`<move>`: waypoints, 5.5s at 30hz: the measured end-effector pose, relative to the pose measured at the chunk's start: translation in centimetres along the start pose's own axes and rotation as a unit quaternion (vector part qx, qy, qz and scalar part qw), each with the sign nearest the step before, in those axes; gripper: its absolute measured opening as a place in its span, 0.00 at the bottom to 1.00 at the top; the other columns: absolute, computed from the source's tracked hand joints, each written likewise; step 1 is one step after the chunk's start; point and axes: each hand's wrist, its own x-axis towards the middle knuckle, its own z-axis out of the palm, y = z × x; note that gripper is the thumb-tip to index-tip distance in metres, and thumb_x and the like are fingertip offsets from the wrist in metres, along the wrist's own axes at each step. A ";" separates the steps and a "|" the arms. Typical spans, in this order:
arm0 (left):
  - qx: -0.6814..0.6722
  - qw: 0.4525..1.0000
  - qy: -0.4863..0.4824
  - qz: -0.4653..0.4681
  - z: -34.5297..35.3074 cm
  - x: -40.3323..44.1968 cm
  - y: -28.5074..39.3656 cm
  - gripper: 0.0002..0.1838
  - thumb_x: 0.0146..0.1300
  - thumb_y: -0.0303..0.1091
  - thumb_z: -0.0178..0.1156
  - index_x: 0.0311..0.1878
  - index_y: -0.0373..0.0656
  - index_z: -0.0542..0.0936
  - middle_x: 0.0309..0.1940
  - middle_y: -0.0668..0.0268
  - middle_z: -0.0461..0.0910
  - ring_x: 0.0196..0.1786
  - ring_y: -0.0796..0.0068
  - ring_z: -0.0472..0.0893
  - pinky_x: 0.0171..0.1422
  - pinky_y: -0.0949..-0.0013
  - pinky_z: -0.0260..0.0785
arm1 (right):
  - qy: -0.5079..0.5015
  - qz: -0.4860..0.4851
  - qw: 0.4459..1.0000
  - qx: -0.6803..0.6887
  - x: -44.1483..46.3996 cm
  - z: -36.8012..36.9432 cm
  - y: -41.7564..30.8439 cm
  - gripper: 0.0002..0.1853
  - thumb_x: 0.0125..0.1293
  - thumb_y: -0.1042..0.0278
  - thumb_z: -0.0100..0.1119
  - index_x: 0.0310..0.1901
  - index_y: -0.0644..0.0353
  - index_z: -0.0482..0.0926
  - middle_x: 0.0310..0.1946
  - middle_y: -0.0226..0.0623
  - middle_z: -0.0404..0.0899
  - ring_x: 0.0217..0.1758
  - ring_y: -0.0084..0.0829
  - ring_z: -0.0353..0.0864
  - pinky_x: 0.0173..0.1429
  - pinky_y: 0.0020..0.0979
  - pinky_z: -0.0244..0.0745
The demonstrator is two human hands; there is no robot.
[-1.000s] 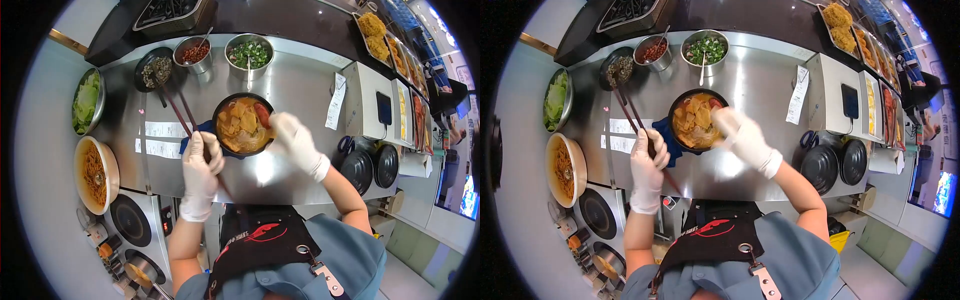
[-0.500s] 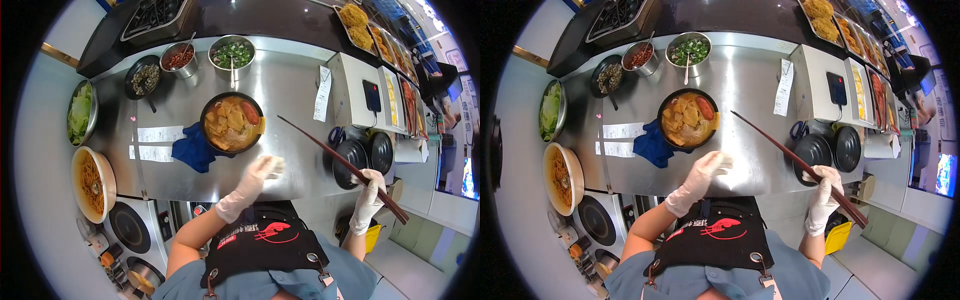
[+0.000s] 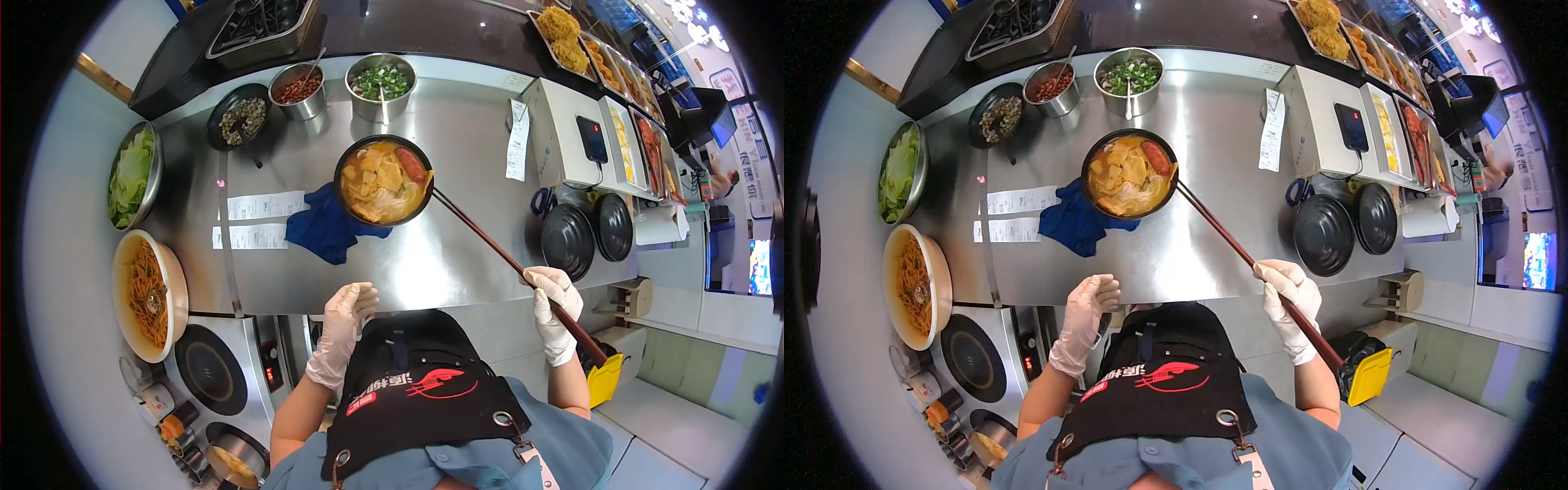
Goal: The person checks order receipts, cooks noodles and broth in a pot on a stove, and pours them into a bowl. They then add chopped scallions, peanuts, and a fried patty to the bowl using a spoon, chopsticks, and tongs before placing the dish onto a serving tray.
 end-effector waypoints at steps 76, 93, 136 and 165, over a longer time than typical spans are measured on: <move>0.828 0.298 0.414 0.232 -11.6 35.3 55.6 0.12 0.64 0.43 0.55 0.39 0.43 0.77 0.38 0.54 0.82 0.42 0.50 0.82 0.45 0.51 0.75 | -0.021 0.351 0.850 0.392 30.7 24.6 16.7 0.16 0.71 0.59 0.53 0.38 0.65 0.82 0.24 0.33 0.79 0.23 0.21 0.74 0.28 0.22 0.71; 0.838 0.294 0.393 0.237 -11.8 33.9 60.1 0.16 0.63 0.43 0.54 0.43 0.39 0.77 0.45 0.47 0.79 0.50 0.43 0.77 0.52 0.48 0.70 | -0.045 -0.039 0.998 0.013 29.7 24.6 15.4 0.04 0.61 0.69 0.60 0.34 0.59 0.80 0.31 0.38 0.81 0.33 0.39 0.80 0.38 0.36 0.76; 0.665 0.368 0.034 0.649 16.4 36.4 37.0 0.09 0.53 0.33 0.64 0.39 0.51 0.80 0.35 0.69 0.80 0.32 0.67 0.81 0.34 0.67 0.73 | -0.067 -0.024 0.996 0.058 28.9 24.2 15.0 0.04 0.60 0.70 0.61 0.36 0.59 0.79 0.31 0.38 0.80 0.36 0.40 0.80 0.40 0.37 0.77; 0.146 0.937 0.241 0.206 -1.8 5.3 12.4 0.15 0.71 0.39 0.54 0.43 0.35 0.81 0.30 0.63 0.82 0.23 0.81 0.74 0.31 0.79 0.66 | 0.012 0.271 0.890 0.366 27.2 18.7 11.3 0.15 0.73 0.64 0.51 0.37 0.68 0.81 0.23 0.33 0.79 0.23 0.20 0.75 0.30 0.21 0.72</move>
